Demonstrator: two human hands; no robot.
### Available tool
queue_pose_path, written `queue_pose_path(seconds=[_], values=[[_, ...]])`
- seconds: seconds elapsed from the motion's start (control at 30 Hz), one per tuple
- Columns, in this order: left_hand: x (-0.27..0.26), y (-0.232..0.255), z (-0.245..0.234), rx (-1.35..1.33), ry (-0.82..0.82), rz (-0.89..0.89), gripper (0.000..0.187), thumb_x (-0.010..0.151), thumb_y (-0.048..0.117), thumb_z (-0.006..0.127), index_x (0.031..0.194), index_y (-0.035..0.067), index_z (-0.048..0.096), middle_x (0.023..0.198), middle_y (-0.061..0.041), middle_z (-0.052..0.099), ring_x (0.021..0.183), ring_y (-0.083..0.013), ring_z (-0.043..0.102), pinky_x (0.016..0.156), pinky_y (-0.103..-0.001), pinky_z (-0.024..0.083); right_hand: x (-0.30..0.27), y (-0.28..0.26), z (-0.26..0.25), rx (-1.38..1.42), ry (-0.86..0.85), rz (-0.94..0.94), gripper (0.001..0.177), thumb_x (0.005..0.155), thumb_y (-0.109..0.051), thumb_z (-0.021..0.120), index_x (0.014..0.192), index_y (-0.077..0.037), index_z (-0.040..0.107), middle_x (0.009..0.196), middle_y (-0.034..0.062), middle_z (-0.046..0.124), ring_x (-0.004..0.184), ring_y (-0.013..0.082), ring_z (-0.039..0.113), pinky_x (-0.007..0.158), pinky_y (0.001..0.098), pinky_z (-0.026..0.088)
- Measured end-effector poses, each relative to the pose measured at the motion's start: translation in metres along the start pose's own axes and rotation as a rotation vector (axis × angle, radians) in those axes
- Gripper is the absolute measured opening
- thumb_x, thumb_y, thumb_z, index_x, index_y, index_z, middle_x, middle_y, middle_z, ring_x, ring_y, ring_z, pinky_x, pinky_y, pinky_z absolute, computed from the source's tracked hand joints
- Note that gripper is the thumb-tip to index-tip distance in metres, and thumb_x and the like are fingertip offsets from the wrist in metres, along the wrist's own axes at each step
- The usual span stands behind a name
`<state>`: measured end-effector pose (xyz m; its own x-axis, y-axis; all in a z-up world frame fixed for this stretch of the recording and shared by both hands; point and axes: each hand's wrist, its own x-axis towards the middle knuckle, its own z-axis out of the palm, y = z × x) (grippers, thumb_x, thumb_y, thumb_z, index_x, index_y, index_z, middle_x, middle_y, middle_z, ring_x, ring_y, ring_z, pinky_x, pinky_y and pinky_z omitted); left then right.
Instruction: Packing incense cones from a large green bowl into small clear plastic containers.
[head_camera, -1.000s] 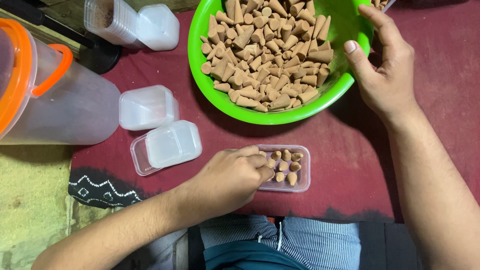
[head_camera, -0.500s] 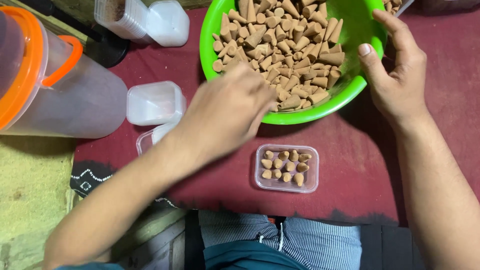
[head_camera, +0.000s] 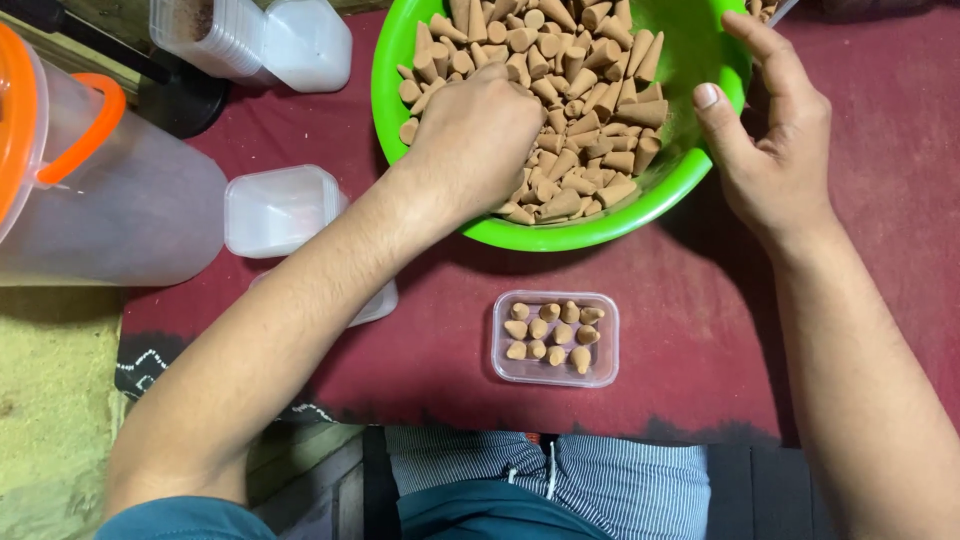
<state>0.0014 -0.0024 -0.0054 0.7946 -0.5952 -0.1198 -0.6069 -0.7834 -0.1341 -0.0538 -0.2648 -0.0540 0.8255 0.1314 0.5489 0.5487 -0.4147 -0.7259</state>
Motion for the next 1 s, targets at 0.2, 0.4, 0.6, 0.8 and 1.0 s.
queue_pose_path(seconds=[0.2,0.4,0.6,0.8,1.0], values=[[-0.012,0.0,-0.012,-0.099,0.038,-0.008,0.01,0.083,0.003,0.06,0.089,0.007,0.066,0.079,-0.013,0.065,0.077,-0.0322,0.067,0.056,-0.052,0.059,0.0,-0.002,0.0,0.001,0.0,-0.001,0.04,0.118,-0.004,0.058,0.153,0.011,0.044,0.143,0.0282,0.056,0.126,0.0333,0.057,0.106,0.0397,0.048],[-0.037,0.004,-0.031,-0.468,0.396,0.125,0.003,0.089,0.007,0.062,0.091,0.007,0.06,0.083,-0.006,0.064,0.078,-0.0236,0.063,0.07,-0.044,0.05,0.0,0.0,0.0,0.001,0.001,0.008,0.04,0.118,-0.004,0.058,0.153,0.011,0.044,0.139,0.027,0.058,0.12,0.031,0.058,0.102,0.038,0.049],[-0.093,0.031,-0.061,-0.726,0.642,0.371,0.012,0.092,-0.015,0.059,0.1,-0.006,0.056,0.094,-0.016,0.056,0.088,-0.0262,0.056,0.08,-0.035,0.049,0.001,-0.004,0.0,0.007,-0.001,-0.006,0.04,0.118,-0.002,0.057,0.153,0.012,0.044,0.143,0.029,0.056,0.128,0.0343,0.057,0.107,0.04,0.049],[-0.142,0.044,-0.061,-0.775,0.471,0.366,0.014,0.096,-0.008,0.069,0.106,-0.007,0.059,0.102,-0.019,0.066,0.093,-0.0278,0.067,0.089,-0.036,0.058,0.0,-0.003,0.0,0.024,-0.008,0.0,0.04,0.119,-0.005,0.057,0.153,0.011,0.043,0.144,0.0286,0.056,0.129,0.0351,0.057,0.107,0.0407,0.049],[-0.163,0.052,-0.026,-0.698,0.228,0.353,0.02,0.093,-0.011,0.057,0.111,-0.01,0.066,0.113,-0.021,0.064,0.102,-0.0344,0.067,0.088,-0.045,0.06,0.0,-0.003,0.001,0.022,-0.003,-0.022,0.039,0.119,-0.002,0.057,0.153,0.012,0.044,0.144,0.0293,0.055,0.13,0.0352,0.054,0.112,0.0425,0.045]])
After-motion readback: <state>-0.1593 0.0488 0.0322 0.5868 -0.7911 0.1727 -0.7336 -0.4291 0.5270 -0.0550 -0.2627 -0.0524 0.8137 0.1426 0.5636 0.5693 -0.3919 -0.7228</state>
